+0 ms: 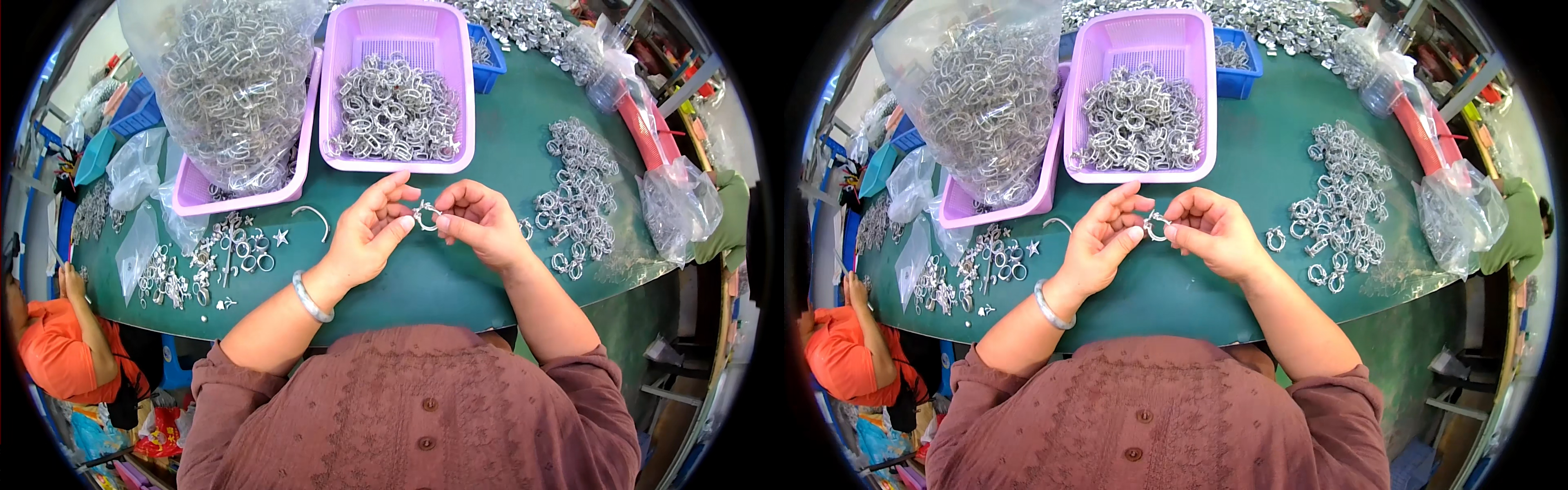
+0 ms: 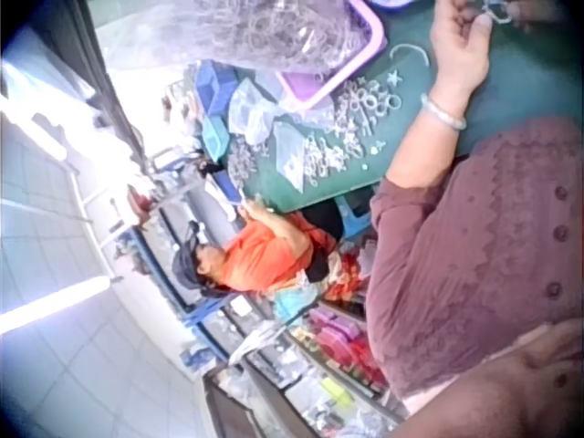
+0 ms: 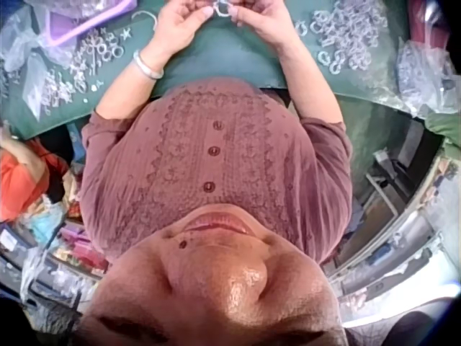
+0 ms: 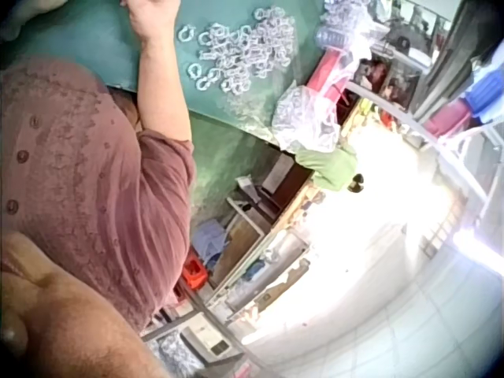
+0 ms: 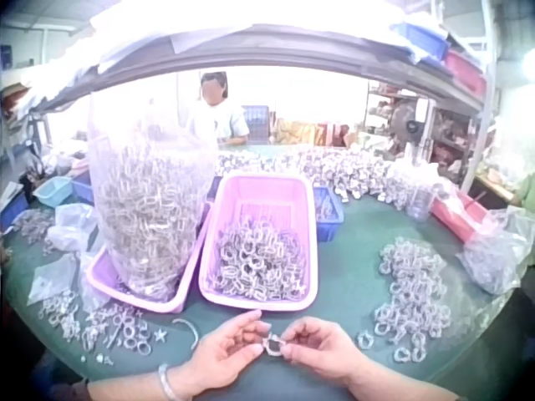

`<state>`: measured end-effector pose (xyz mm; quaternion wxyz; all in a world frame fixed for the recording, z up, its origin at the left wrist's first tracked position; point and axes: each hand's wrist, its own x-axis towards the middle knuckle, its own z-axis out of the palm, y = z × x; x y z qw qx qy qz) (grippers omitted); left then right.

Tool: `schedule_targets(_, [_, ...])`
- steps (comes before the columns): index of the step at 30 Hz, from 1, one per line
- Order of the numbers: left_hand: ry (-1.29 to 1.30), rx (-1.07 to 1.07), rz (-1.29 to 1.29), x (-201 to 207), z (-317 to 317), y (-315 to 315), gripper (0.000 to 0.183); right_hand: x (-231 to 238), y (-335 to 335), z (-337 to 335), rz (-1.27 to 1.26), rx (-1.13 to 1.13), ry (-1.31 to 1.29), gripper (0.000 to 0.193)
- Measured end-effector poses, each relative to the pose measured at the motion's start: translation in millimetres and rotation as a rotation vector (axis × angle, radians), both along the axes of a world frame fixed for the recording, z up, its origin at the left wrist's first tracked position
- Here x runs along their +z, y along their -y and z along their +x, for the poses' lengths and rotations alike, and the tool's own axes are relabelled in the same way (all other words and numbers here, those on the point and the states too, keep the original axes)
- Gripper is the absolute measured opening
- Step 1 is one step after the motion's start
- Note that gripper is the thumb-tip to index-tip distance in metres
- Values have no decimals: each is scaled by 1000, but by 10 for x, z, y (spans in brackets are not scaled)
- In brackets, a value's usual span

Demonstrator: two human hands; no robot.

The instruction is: The person takes metal components from a basket, fits the pieces together by hand, and places the assembled metal items into a pile on the table.

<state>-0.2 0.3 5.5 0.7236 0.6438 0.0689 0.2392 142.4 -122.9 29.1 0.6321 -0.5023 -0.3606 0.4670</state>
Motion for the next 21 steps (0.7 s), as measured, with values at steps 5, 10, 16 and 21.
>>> schedule_targets(5, [-62,-4,-46,-44,-16,-26,44,318,-183,209,-94,-84,171,11])
schedule_targets(10, [-128,-94,16,-70,11,0,38,771,-634,744,74,-322,380,39])
schedule_targets(16, [-198,-42,132,-48,-26,-67,32,812,-302,1141,-100,-346,732,25])
schedule_targets(21, [-212,-48,225,-42,-1,-42,29,464,396,1100,-377,42,1394,32])
